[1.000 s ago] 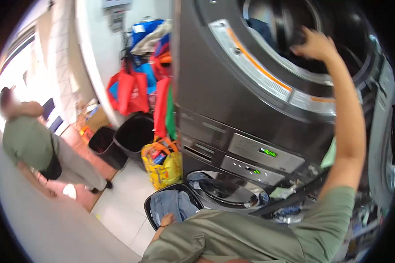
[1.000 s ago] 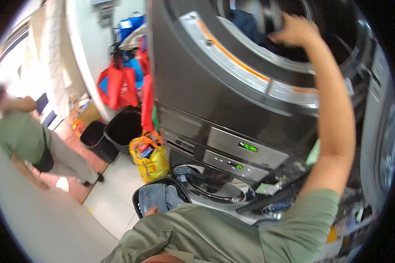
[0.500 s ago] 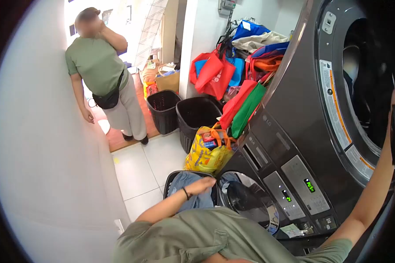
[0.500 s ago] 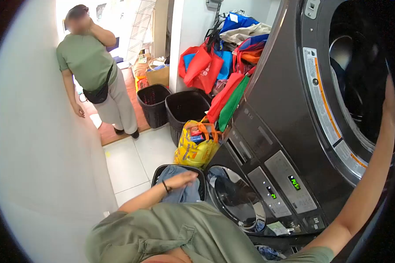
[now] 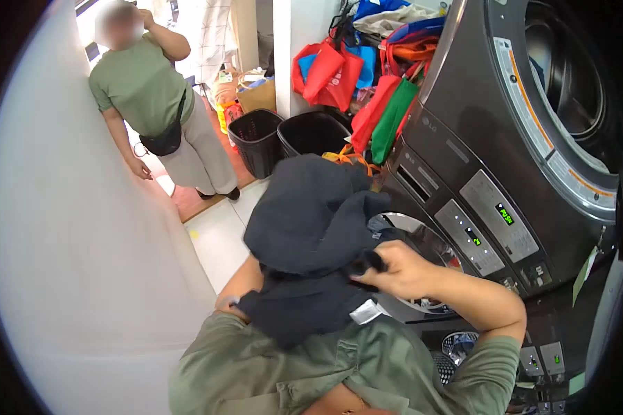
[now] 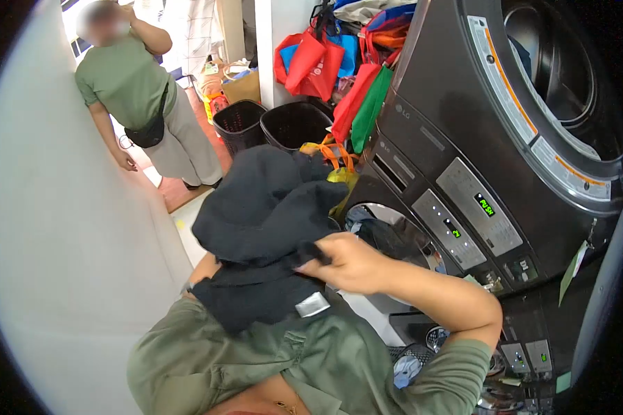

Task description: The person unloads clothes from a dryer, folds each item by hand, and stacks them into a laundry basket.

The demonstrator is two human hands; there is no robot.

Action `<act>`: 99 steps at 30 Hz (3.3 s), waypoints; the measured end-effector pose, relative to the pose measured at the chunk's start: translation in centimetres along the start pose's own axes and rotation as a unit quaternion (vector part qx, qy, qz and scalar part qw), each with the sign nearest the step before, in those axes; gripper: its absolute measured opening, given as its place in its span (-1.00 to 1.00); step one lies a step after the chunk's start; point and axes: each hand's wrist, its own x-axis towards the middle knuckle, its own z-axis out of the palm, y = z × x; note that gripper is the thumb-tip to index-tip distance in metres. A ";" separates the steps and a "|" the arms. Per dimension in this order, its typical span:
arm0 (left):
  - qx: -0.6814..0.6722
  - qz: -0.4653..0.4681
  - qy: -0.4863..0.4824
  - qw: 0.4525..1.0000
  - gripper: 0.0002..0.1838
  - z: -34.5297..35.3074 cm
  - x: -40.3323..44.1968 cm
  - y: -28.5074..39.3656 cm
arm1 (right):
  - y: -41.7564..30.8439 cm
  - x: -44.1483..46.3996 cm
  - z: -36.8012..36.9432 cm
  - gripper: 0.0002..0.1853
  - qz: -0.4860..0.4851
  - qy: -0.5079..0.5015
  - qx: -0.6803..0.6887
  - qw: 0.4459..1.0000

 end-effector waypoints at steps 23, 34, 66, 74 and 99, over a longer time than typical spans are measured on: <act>0.761 -0.024 -0.127 0.636 -0.55 1.1 6.1 8.1 | 14.6 0.5 -6.3 -0.86 -0.074 0.495 0.315 0.806; -0.145 -0.152 -0.001 0.978 -0.72 2.7 10.3 4.2 | 14.7 -1.6 -5.8 -0.06 -0.021 0.429 -0.240 0.871; 0.581 0.024 0.148 0.800 -0.63 -3.2 2.8 4.4 | 8.4 -7.3 -13.5 -0.74 0.071 0.546 -0.052 0.833; 0.193 0.140 0.169 0.956 -0.43 -3.2 2.9 9.3 | 11.3 -9.0 -7.8 -0.71 0.010 0.566 -0.018 0.824; 0.161 -0.042 0.119 0.979 -0.40 3.7 1.5 -5.0 | 19.3 -0.5 7.3 -0.12 0.030 0.533 -0.006 0.846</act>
